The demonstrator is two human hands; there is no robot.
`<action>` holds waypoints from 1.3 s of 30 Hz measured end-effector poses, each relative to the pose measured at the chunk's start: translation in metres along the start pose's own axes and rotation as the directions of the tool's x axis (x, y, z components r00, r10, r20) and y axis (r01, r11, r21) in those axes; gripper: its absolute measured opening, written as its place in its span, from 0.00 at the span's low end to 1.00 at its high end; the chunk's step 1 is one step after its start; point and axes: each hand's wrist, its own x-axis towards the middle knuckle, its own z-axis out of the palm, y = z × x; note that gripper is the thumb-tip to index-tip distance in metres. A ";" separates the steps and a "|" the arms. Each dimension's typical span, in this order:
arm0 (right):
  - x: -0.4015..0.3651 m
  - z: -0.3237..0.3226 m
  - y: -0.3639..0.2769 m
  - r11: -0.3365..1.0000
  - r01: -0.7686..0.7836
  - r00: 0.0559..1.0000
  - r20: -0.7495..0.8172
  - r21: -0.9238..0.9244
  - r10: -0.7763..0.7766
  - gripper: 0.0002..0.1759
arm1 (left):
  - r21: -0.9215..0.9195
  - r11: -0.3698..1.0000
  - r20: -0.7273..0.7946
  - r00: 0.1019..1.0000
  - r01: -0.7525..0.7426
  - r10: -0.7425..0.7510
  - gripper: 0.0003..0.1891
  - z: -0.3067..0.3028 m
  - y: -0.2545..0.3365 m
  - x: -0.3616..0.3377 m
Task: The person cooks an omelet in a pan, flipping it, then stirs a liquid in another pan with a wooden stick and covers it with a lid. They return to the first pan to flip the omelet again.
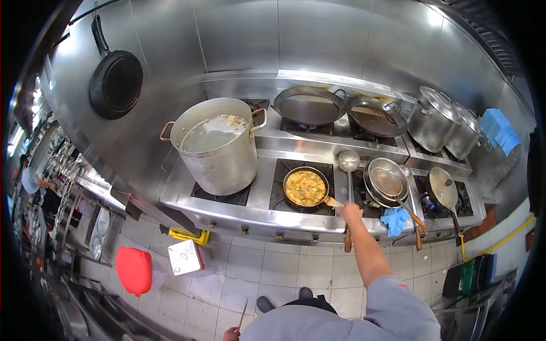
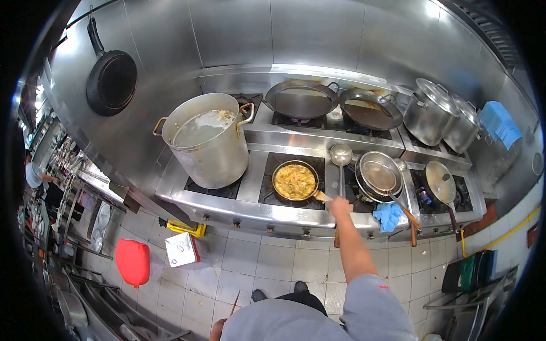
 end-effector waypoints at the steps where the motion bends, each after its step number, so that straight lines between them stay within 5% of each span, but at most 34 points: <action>1: -0.002 -0.004 0.002 1.000 0.001 1.000 0.000 0.001 -0.001 0.20 | 0.041 0.999 0.025 0.999 -0.030 0.029 0.16 -0.001 -0.008 0.002; 3: -0.004 -0.006 0.008 1.000 0.017 0.986 -0.164 0.024 -0.013 0.19 | 0.195 0.975 -0.003 0.994 -0.107 0.109 0.16 -0.005 -0.021 0.004; 5: -0.007 0.006 0.002 0.994 -0.016 0.991 -0.133 0.104 0.030 0.18 | 0.347 0.921 -0.013 0.981 -0.175 0.192 0.17 -0.004 -0.030 0.002; 7: -0.017 0.021 -0.016 0.976 -0.073 0.995 -0.057 0.206 0.087 0.19 | -0.026 0.999 0.061 0.998 -0.026 0.027 0.19 0.006 -0.036 -0.012; 8: -0.022 0.035 -0.023 0.966 0.138 0.989 -0.081 0.220 -0.123 0.22 | -0.029 0.999 0.064 0.998 -0.026 0.028 0.19 0.003 -0.034 -0.005; 9: 0.002 0.096 -0.025 0.906 0.050 0.994 0.066 0.420 -0.085 0.24 | 0.241 0.956 0.061 0.986 -0.166 0.156 0.18 -0.004 -0.035 0.012; 10: -0.040 0.049 -0.060 0.627 -0.150 0.937 0.312 0.764 -0.156 0.22 | 0.491 0.823 0.092 0.956 -0.287 0.279 0.18 -0.007 -0.036 0.021; 11: -0.044 0.068 -0.071 0.544 -0.172 0.879 0.377 0.821 -0.291 0.17 | 0.489 0.823 0.093 0.955 -0.289 0.280 0.18 -0.004 -0.027 0.016; 13: -0.072 0.048 -0.094 0.516 -0.268 0.844 0.456 0.814 -0.281 0.13 | 0.197 0.974 -0.070 0.990 -0.108 0.124 0.16 0.000 0.016 -0.006; 15: -0.071 0.046 -0.093 0.492 -0.316 0.808 0.502 0.811 -0.309 0.13 | 0.082 0.992 -0.063 0.993 -0.099 0.104 0.15 0.003 0.016 0.006; 19: -0.057 0.059 -0.075 0.443 -0.320 0.882 0.434 0.838 -0.185 0.13 | -0.081 0.996 0.005 1.000 0.031 -0.030 0.13 0.006 0.010 0.022; 22: -0.058 0.041 -0.071 0.505 -0.313 0.875 0.451 0.804 -0.176 0.15 | -0.037 0.999 0.036 0.999 0.015 -0.013 0.15 0.003 -0.005 0.038; 25: -0.040 0.033 -0.033 0.769 -0.129 0.899 0.401 0.626 -0.176 0.18 | 0.075 0.997 0.007 1.000 0.005 -0.005 0.15 0.003 -0.003 0.025; 29: -0.031 0.030 -0.005 0.567 -0.340 0.842 0.511 0.751 -0.172 0.17 | 0.215 0.961 0.027 0.985 -0.171 0.169 0.15 -0.001 -0.018 0.017; 36: -0.090 -0.003 -0.005 0.453 -0.167 0.983 0.183 0.876 0.009 0.15 | 0.099 0.985 0.082 0.988 -0.140 0.132 0.18 0.006 -0.042 0.022; 39: -0.086 -0.036 0.012 0.526 -0.034 0.999 0.022 0.850 0.029 0.14 | 0.088 0.990 0.085 0.991 -0.114 0.106 0.17 -0.001 -0.025 0.033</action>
